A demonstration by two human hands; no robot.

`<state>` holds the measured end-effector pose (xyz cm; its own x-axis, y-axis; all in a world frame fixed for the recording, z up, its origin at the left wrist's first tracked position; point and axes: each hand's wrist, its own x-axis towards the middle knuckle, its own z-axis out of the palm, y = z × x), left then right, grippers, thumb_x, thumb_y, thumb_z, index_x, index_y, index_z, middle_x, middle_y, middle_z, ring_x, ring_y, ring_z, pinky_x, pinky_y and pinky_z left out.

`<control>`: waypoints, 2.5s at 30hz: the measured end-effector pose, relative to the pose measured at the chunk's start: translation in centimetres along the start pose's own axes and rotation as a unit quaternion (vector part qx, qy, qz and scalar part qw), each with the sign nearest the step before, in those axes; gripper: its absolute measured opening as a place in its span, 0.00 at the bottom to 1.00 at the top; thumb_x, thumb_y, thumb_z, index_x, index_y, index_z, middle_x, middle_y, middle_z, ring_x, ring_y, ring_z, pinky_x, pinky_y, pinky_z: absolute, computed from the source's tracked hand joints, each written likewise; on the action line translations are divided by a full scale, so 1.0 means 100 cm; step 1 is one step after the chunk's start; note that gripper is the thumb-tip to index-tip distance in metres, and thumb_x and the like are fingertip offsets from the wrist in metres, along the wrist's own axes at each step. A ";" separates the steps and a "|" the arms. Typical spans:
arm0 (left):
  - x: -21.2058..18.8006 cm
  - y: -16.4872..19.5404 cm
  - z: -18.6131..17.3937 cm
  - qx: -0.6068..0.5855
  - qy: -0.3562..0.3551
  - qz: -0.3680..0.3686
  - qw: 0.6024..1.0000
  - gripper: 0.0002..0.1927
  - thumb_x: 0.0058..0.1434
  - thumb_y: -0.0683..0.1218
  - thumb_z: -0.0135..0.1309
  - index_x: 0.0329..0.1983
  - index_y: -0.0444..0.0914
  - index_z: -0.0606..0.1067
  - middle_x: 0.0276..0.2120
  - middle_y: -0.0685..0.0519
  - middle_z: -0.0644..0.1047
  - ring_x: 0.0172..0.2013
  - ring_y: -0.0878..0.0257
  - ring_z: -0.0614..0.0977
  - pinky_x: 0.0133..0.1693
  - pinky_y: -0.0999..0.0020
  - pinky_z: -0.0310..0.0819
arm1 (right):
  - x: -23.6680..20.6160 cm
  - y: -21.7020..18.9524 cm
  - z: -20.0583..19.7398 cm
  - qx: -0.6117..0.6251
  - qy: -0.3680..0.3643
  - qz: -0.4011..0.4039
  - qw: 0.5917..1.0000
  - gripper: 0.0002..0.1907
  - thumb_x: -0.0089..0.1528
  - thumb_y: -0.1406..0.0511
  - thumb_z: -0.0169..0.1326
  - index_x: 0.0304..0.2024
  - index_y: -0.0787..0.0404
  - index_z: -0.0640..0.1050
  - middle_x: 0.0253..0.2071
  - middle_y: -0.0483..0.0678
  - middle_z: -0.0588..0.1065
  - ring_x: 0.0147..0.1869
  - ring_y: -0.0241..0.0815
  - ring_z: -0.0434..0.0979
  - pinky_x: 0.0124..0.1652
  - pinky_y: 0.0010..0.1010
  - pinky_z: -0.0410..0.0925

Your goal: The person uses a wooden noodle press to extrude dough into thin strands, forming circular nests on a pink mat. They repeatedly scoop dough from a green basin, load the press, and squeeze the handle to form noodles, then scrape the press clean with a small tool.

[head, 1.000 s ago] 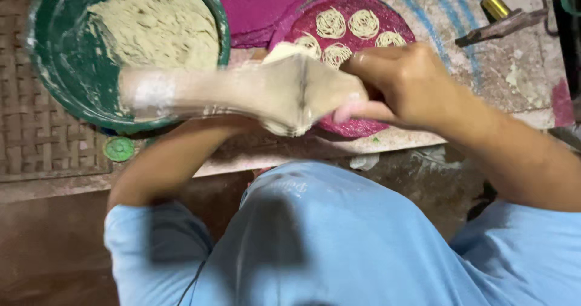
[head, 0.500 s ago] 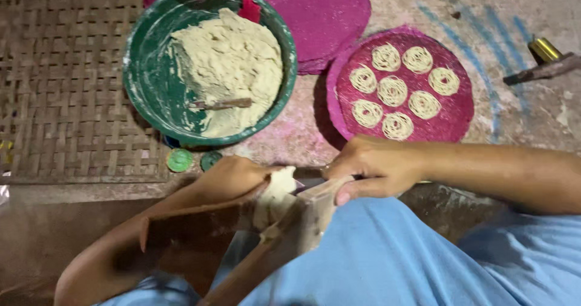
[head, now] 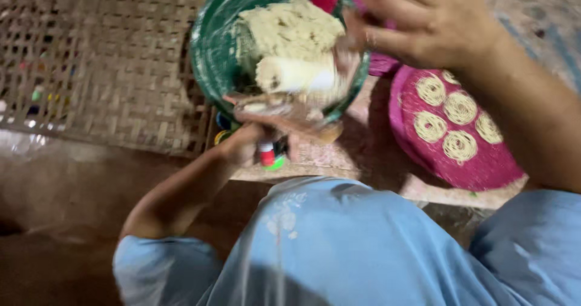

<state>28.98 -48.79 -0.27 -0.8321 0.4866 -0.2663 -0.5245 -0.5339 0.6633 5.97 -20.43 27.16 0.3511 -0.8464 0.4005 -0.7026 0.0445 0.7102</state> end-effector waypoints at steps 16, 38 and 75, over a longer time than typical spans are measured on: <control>0.041 0.011 -0.079 0.538 0.530 0.394 0.523 0.13 0.64 0.44 0.60 0.50 0.36 0.78 0.48 0.45 0.80 0.51 0.47 0.79 0.56 0.51 0.70 | 0.061 -0.219 0.225 0.288 -0.450 0.088 0.841 0.11 0.57 0.67 0.54 0.39 0.69 0.79 0.37 0.57 0.78 0.40 0.50 0.81 0.37 0.39 0.75; 0.040 0.017 -0.070 0.538 0.520 0.413 0.520 0.10 0.65 0.43 0.59 0.48 0.37 0.78 0.45 0.46 0.80 0.47 0.48 0.80 0.51 0.53 0.72 | 0.043 -0.181 0.209 0.346 -0.563 -0.004 0.750 0.11 0.64 0.64 0.50 0.46 0.61 0.76 0.37 0.56 0.80 0.36 0.52 0.83 0.35 0.44 0.77; 0.061 0.057 -0.041 0.621 0.482 0.110 0.608 0.18 0.70 0.52 0.52 0.61 0.48 0.74 0.55 0.56 0.80 0.49 0.59 0.86 0.48 0.62 0.79 | 0.034 -0.090 0.018 0.228 -0.273 0.262 0.897 0.12 0.62 0.68 0.55 0.48 0.60 0.79 0.38 0.49 0.79 0.33 0.45 0.80 0.28 0.35 0.71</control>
<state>20.20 -51.76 -0.97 -0.8906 -0.4535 0.0348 -0.3387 0.7123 0.6148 12.43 -24.68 21.10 -0.3691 -0.9121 0.1783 -0.9068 0.3955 0.1461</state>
